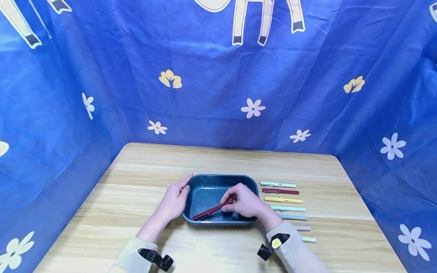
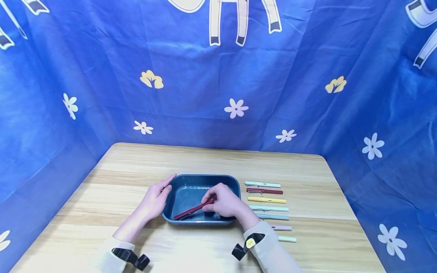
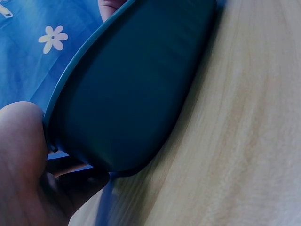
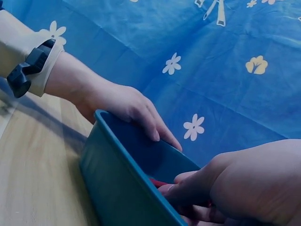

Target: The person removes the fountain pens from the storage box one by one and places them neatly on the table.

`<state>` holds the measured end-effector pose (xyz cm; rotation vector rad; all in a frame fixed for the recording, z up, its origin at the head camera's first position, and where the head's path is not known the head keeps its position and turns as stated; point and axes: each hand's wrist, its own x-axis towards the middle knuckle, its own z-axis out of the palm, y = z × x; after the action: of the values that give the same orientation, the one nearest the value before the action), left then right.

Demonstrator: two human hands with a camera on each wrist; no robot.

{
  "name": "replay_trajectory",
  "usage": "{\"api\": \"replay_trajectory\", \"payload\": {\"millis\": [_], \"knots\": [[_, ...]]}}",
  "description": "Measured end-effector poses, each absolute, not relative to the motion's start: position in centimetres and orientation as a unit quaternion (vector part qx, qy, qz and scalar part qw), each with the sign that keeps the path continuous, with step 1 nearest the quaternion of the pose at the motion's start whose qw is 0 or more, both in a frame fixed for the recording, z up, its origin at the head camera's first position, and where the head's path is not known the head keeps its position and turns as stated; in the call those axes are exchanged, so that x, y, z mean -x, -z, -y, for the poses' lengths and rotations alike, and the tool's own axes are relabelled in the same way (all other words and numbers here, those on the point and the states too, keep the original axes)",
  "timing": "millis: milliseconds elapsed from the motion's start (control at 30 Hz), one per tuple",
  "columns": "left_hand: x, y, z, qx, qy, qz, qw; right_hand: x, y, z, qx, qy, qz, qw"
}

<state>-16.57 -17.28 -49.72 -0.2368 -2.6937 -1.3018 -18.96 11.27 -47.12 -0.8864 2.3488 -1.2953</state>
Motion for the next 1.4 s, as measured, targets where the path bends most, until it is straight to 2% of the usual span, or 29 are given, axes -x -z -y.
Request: {"api": "replay_trajectory", "payload": {"millis": [700,1400], "knots": [[16.5,49.5,17.2,0.080,0.432,0.896,0.069,18.8,45.9,-12.4,0.279,0.583,-0.742,0.178],[16.6,49.5,17.1,0.079,0.429,0.897,0.076,18.7,43.1,-16.6,0.263,0.632,-0.715,0.143]]}}
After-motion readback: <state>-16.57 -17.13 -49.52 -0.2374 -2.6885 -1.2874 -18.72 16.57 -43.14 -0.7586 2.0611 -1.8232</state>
